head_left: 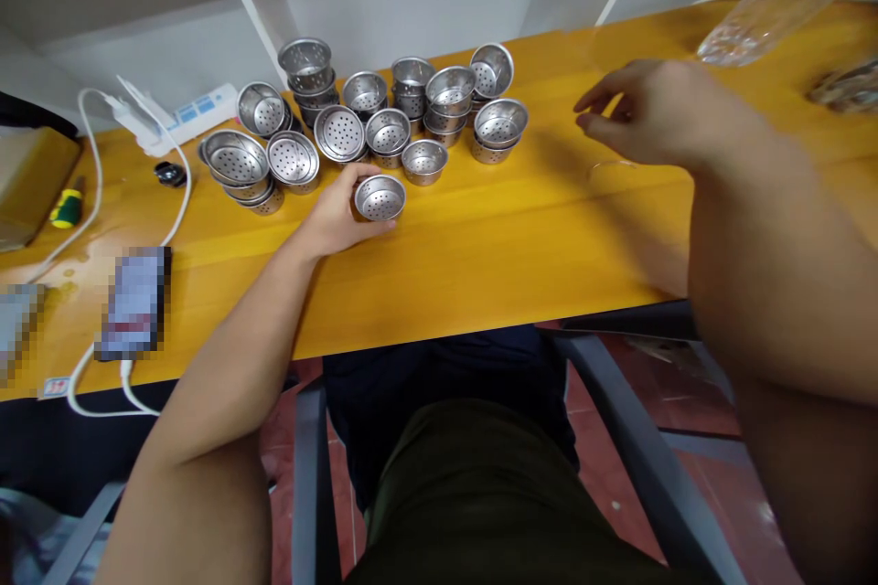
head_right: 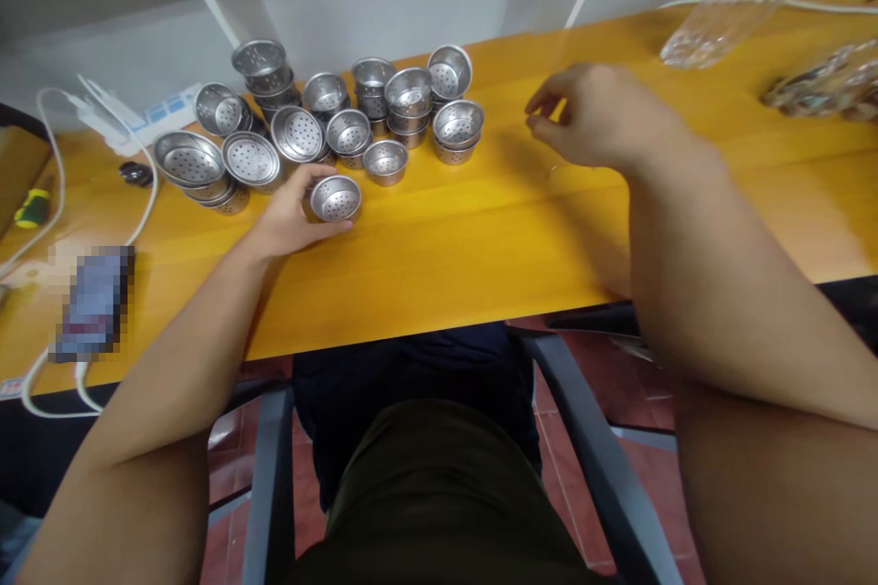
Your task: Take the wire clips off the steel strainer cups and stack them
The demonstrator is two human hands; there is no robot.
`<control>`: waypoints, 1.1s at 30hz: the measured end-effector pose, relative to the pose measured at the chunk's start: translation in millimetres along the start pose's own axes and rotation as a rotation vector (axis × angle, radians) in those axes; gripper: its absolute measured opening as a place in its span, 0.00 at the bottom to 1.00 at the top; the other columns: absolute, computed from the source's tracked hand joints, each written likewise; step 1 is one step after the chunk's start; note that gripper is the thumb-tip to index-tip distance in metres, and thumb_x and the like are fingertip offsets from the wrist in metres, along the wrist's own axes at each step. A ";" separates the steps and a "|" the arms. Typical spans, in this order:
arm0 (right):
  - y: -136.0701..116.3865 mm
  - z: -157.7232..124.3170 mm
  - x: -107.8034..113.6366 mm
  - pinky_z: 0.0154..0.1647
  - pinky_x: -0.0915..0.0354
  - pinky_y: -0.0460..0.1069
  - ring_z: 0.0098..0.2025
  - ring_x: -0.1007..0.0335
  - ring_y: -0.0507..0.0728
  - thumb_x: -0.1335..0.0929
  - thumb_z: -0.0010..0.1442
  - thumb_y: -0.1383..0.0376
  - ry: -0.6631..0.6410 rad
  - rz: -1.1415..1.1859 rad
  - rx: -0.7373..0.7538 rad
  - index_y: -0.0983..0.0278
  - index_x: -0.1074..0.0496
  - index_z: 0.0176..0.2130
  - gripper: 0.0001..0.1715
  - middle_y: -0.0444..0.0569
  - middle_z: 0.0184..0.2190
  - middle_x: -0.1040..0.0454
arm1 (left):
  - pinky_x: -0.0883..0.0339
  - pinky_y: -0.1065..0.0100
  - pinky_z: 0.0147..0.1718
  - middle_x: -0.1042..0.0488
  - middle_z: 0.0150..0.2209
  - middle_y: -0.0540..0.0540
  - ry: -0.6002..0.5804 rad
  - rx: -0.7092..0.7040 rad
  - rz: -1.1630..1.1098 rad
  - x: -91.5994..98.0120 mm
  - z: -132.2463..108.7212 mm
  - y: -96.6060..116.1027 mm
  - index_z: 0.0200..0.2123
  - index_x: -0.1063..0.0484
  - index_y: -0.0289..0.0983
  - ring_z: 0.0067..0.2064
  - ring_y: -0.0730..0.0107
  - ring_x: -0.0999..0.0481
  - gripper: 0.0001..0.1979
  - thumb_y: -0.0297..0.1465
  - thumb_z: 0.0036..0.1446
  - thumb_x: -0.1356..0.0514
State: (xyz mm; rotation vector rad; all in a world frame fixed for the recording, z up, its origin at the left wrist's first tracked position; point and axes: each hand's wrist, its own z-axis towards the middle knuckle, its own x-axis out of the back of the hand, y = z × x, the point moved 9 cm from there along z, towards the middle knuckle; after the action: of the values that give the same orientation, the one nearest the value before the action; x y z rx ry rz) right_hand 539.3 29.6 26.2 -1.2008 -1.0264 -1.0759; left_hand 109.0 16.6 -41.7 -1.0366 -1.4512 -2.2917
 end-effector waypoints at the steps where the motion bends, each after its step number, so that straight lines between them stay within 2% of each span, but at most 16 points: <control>1: -19.5 0.1 7.1 0.57 0.23 0.60 0.50 0.12 0.67 0.27 0.81 0.65 0.022 0.025 0.039 0.64 0.11 0.65 0.19 0.66 0.60 0.09 | 0.16 0.46 0.70 0.15 0.69 0.39 -0.007 0.023 0.019 0.3 -0.2 -1.2 0.69 0.27 0.42 0.67 0.44 0.12 0.42 0.41 0.55 0.19; 4: -89.3 -0.7 6.1 0.57 0.22 0.61 0.48 0.13 0.67 0.27 0.81 0.65 -0.007 0.134 0.317 0.65 0.11 0.59 0.15 0.63 0.55 0.09 | 0.18 0.43 0.75 0.15 0.71 0.36 -0.005 0.038 0.086 4.0 0.0 -3.7 0.71 0.27 0.39 0.70 0.43 0.13 0.41 0.38 0.56 0.21; 5: -109.9 -0.8 -1.5 0.57 0.22 0.61 0.48 0.13 0.68 0.26 0.80 0.64 -0.042 0.167 0.407 0.65 0.11 0.58 0.14 0.62 0.53 0.09 | 0.19 0.42 0.76 0.16 0.72 0.35 -0.002 0.038 0.113 5.6 0.2 -4.9 0.72 0.27 0.38 0.71 0.42 0.14 0.42 0.36 0.56 0.22; 7: -141.5 1.4 -24.3 0.60 0.21 0.63 0.51 0.13 0.70 0.26 0.81 0.62 -0.112 0.188 0.530 0.64 0.12 0.60 0.16 0.62 0.56 0.10 | 0.21 0.40 0.79 0.18 0.74 0.32 -0.007 0.044 0.166 7.6 0.4 -8.6 0.75 0.28 0.35 0.74 0.40 0.16 0.44 0.34 0.56 0.24; 11: -175.5 12.1 -72.1 0.73 0.24 0.67 0.68 0.17 0.77 0.27 0.78 0.65 -0.124 0.154 0.643 0.65 0.15 0.67 0.23 0.67 0.75 0.22 | 0.22 0.38 0.81 0.20 0.77 0.32 -0.031 0.038 0.191 7.4 0.8 -14.0 0.77 0.30 0.36 0.77 0.39 0.18 0.47 0.31 0.55 0.25; 13: -185.2 13.7 -93.4 0.74 0.25 0.66 0.70 0.18 0.77 0.30 0.79 0.67 -0.163 0.143 0.693 0.67 0.16 0.67 0.23 0.68 0.76 0.23 | 0.22 0.39 0.81 0.21 0.77 0.32 -0.042 0.014 0.172 5.4 0.8 -13.6 0.78 0.31 0.36 0.77 0.40 0.17 0.47 0.31 0.56 0.25; 15: -190.0 13.9 -105.7 0.71 0.24 0.65 0.67 0.17 0.76 0.32 0.80 0.67 -0.178 0.146 0.722 0.67 0.16 0.65 0.21 0.68 0.70 0.19 | 0.22 0.39 0.82 0.21 0.77 0.31 -0.047 -0.013 0.151 3.6 0.4 -11.4 0.78 0.32 0.36 0.77 0.39 0.18 0.46 0.32 0.59 0.25; 18: -190.8 13.2 -106.8 0.67 0.25 0.63 0.61 0.17 0.74 0.33 0.81 0.67 -0.137 0.202 0.738 0.64 0.17 0.58 0.15 0.65 0.61 0.17 | 0.24 0.37 0.85 0.23 0.78 0.31 -0.030 -0.067 0.151 4.3 -1.1 -2.5 0.78 0.32 0.38 0.80 0.37 0.20 0.47 0.33 0.58 0.21; 21: -188.5 9.7 -99.1 0.65 0.25 0.63 0.58 0.17 0.73 0.31 0.80 0.66 -0.100 0.279 0.754 0.63 0.19 0.52 0.09 0.63 0.57 0.18 | 0.24 0.35 0.85 0.22 0.78 0.36 -0.002 -0.157 0.180 7.1 -3.7 13.4 0.79 0.31 0.43 0.81 0.36 0.20 0.47 0.32 0.59 0.20; 24: -187.8 1.3 -83.2 0.65 0.24 0.64 0.58 0.18 0.72 0.29 0.79 0.66 -0.043 0.396 0.782 0.60 0.22 0.52 0.05 0.61 0.56 0.19 | 0.22 0.35 0.83 0.22 0.78 0.38 0.040 -0.260 0.168 8.6 -6.0 26.6 0.79 0.31 0.47 0.80 0.39 0.19 0.44 0.34 0.65 0.21; 28: -195.8 -16.6 -63.2 0.62 0.21 0.64 0.55 0.19 0.70 0.26 0.76 0.66 0.005 0.574 0.801 0.57 0.27 0.53 0.09 0.58 0.57 0.19 | 0.25 0.33 0.86 0.28 0.82 0.35 0.093 -0.351 0.091 7.1 -5.0 28.4 0.84 0.39 0.50 0.83 0.38 0.22 0.48 0.46 0.71 0.21; 31: -213.4 -34.5 -59.0 0.54 0.23 0.60 0.48 0.20 0.66 0.27 0.77 0.65 -0.001 0.651 0.884 0.57 0.30 0.51 0.08 0.55 0.53 0.19 | 0.28 0.29 0.88 0.33 0.86 0.34 0.092 -0.392 0.051 4.2 -4.0 28.1 0.88 0.46 0.53 0.86 0.34 0.26 0.56 0.58 0.70 0.21; 33: -224.2 -43.9 -61.0 0.47 0.28 0.56 0.43 0.24 0.62 0.28 0.75 0.65 -0.018 0.695 0.949 0.57 0.33 0.50 0.10 0.50 0.47 0.20 | 0.27 0.29 0.87 0.31 0.85 0.34 0.070 -0.399 0.053 2.0 -4.3 29.1 0.88 0.44 0.53 0.86 0.33 0.24 0.56 0.63 0.71 0.23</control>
State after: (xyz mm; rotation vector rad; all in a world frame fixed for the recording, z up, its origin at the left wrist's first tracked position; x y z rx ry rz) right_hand 309.2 -20.5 5.0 -0.6644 -0.8562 0.0153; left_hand 121.3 -0.7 -21.2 -1.0628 -0.9473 -2.6109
